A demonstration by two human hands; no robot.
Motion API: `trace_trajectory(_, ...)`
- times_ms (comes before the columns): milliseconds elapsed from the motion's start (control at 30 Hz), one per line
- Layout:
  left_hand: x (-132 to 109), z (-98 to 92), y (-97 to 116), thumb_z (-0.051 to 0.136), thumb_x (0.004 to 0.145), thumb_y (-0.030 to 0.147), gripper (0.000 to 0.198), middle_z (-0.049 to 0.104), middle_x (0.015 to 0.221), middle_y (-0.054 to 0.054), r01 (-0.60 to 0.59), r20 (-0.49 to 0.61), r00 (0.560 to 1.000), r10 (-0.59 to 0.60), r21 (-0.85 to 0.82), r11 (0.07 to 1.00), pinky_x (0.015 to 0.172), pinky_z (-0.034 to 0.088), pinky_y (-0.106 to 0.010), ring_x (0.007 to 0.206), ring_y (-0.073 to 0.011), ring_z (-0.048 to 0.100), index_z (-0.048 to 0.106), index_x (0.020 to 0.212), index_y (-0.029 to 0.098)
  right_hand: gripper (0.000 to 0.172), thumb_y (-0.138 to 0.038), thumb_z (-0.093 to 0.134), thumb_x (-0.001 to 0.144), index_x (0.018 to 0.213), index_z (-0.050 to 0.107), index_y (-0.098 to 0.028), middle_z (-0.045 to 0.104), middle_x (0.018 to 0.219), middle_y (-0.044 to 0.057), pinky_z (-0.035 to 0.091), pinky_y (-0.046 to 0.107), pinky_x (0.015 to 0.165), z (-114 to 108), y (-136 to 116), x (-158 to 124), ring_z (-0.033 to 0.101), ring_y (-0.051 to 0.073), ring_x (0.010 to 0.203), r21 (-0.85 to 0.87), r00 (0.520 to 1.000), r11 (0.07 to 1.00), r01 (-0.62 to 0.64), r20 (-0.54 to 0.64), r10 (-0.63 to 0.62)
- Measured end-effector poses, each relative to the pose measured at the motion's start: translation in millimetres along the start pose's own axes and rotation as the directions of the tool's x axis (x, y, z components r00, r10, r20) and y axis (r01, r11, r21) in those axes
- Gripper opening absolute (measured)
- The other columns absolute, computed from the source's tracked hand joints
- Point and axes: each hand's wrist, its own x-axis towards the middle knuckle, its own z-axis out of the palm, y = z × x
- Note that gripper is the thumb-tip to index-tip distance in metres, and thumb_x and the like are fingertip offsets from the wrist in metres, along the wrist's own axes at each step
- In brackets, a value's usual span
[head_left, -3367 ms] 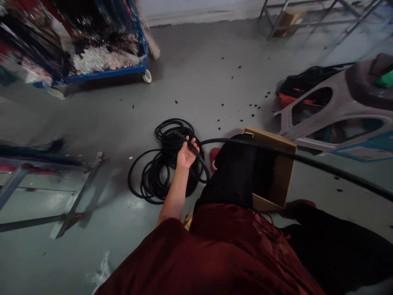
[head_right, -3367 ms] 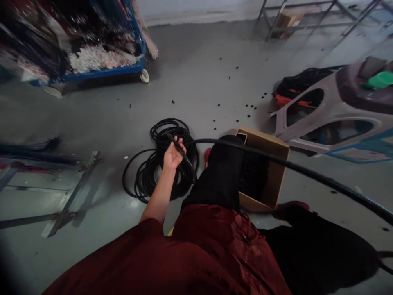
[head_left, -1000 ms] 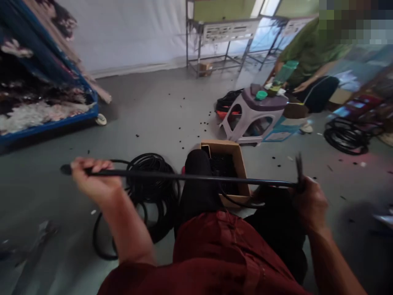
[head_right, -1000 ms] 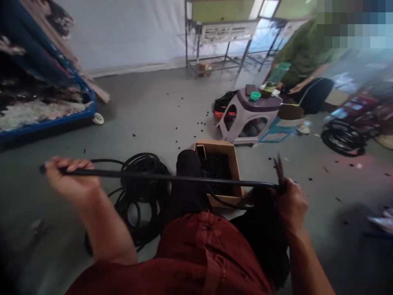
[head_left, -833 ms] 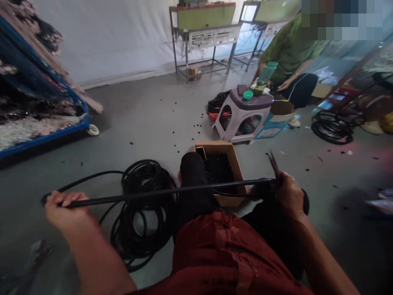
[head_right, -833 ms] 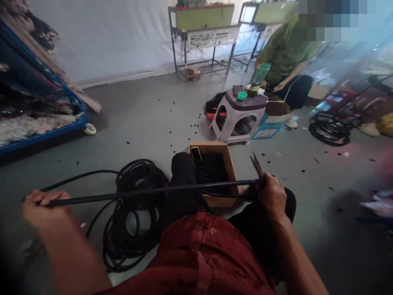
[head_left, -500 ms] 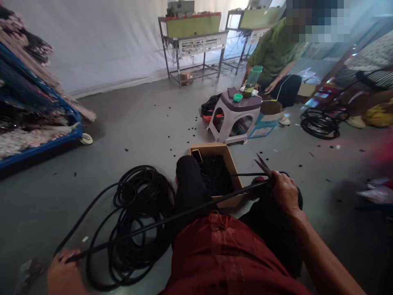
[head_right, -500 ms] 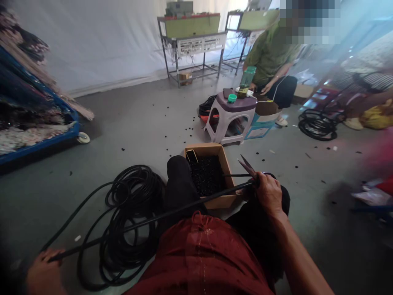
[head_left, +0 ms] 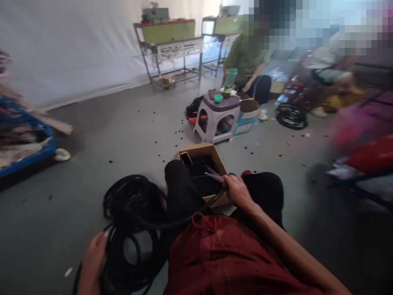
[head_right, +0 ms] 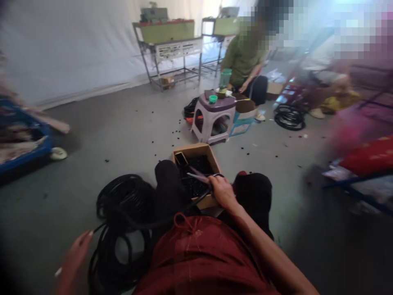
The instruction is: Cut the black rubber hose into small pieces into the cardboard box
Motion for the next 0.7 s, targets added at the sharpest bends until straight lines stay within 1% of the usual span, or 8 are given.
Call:
trace_trajectory(67, -9, 30.5, 62, 0.053, 0.082, 0.050, 0.019, 0.074, 0.087, 0.019, -0.130, 0.082, 0.986, 0.147, -0.182, 0.975, 0.101, 0.047, -0.037, 0.113, -0.0228, 0.063, 0.064, 0.087, 0.036, 0.038, -0.009, 0.049, 0.080, 0.114, 0.060, -0.021, 0.061, 0.102, 0.009, 0.041, 0.036, 0.085, 8, -17, 3, 0.054, 0.023, 0.093, -0.008, 0.999, 1.000, 0.010, 0.042, -0.009)
trace_trajectory(100, -21, 48.1, 96, 0.051, 0.082, 0.050, 0.022, 0.074, 0.096, 0.018, -0.226, 0.167, 0.947, 0.273, -0.255, 0.940, 0.103, 0.046, -0.036, 0.113, -0.0217, 0.063, 0.066, 0.092, 0.037, 0.037, -0.009, 0.051, 0.080, 0.113, 0.061, -0.022, 0.061, 0.101, 0.008, 0.042, 0.035, 0.083, 11, -23, 4, 0.054, 0.022, 0.091, -0.015, 0.998, 1.000, 0.009, 0.057, -0.009)
trace_trajectory(133, -37, 66.1, 130, 0.049, 0.082, 0.049, 0.027, 0.074, 0.102, 0.013, -0.315, 0.263, 0.881, 0.393, -0.295, 0.902, 0.103, 0.045, -0.035, 0.114, -0.0215, 0.063, 0.067, 0.095, 0.036, 0.035, -0.010, 0.052, 0.081, 0.113, 0.061, -0.022, 0.061, 0.101, 0.008, 0.043, 0.034, 0.082, 13, -28, 6, 0.054, 0.022, 0.091, -0.021, 0.998, 1.000, 0.006, 0.065, -0.005)
trace_trajectory(233, -92, 114.8, 215, 0.049, 0.080, 0.046, 0.045, 0.068, 0.122, -0.005, -0.604, 0.461, 0.579, 0.673, -0.312, 0.733, 0.107, 0.042, -0.038, 0.118, -0.0241, 0.061, 0.068, 0.112, 0.022, 0.034, -0.015, 0.051, 0.087, 0.119, 0.059, -0.020, 0.059, 0.103, 0.010, 0.044, 0.034, 0.081, 12, -38, 7, 0.054, 0.023, 0.092, -0.047, 0.993, 0.998, 0.043, 0.113, -0.037)
trace_trajectory(300, -119, 137.8, 249, 0.050, 0.080, 0.044, 0.051, 0.063, 0.129, -0.010, -0.712, 0.503, 0.472, 0.724, -0.267, 0.650, 0.108, 0.041, -0.040, 0.123, -0.0257, 0.058, 0.063, 0.121, 0.017, 0.034, -0.018, 0.048, 0.090, 0.124, 0.056, -0.018, 0.058, 0.104, 0.012, 0.044, 0.034, 0.081, 7, -39, 6, 0.054, 0.023, 0.093, -0.066, 0.987, 0.995, 0.070, 0.146, -0.060)
trace_trajectory(400, -132, 153.9, 268, 0.043, 0.085, 0.038, 0.046, 0.065, 0.126, -0.011, -0.730, 0.530, 0.447, 0.720, -0.248, 0.636, 0.103, 0.045, -0.037, 0.118, -0.0238, 0.061, 0.063, 0.121, 0.018, 0.035, -0.018, 0.046, 0.091, 0.124, 0.055, -0.017, 0.058, 0.106, 0.013, 0.045, 0.035, 0.083, 0, -32, 1, 0.054, 0.024, 0.097, -0.017, 0.992, 1.000, 0.014, 0.129, -0.012)
trace_trajectory(500, -128, 151.9, 261, 0.040, 0.086, 0.038, 0.044, 0.069, 0.120, -0.009, -0.711, 0.534, 0.456, 0.712, -0.263, 0.652, 0.100, 0.048, -0.036, 0.113, -0.0234, 0.064, 0.066, 0.116, 0.019, 0.039, -0.011, 0.052, 0.082, 0.120, 0.058, -0.020, 0.058, 0.111, 0.011, 0.043, 0.038, 0.091, 1, -16, -3, 0.053, 0.024, 0.103, 0.245, 0.981, 0.950, -0.196, 0.044, 0.191)
trace_trajectory(700, -119, 137.1, 223, 0.047, 0.080, 0.044, 0.041, 0.071, 0.116, 0.000, -0.668, 0.510, 0.514, 0.689, -0.266, 0.695, 0.102, 0.050, -0.038, 0.115, -0.0250, 0.063, 0.073, 0.107, 0.026, 0.050, -0.006, 0.052, 0.069, 0.118, 0.053, -0.018, 0.062, 0.108, 0.007, 0.047, 0.037, 0.089, 18, 15, -7, 0.059, 0.020, 0.097, 0.569, 0.808, 0.686, -0.453, -0.062, 0.585)
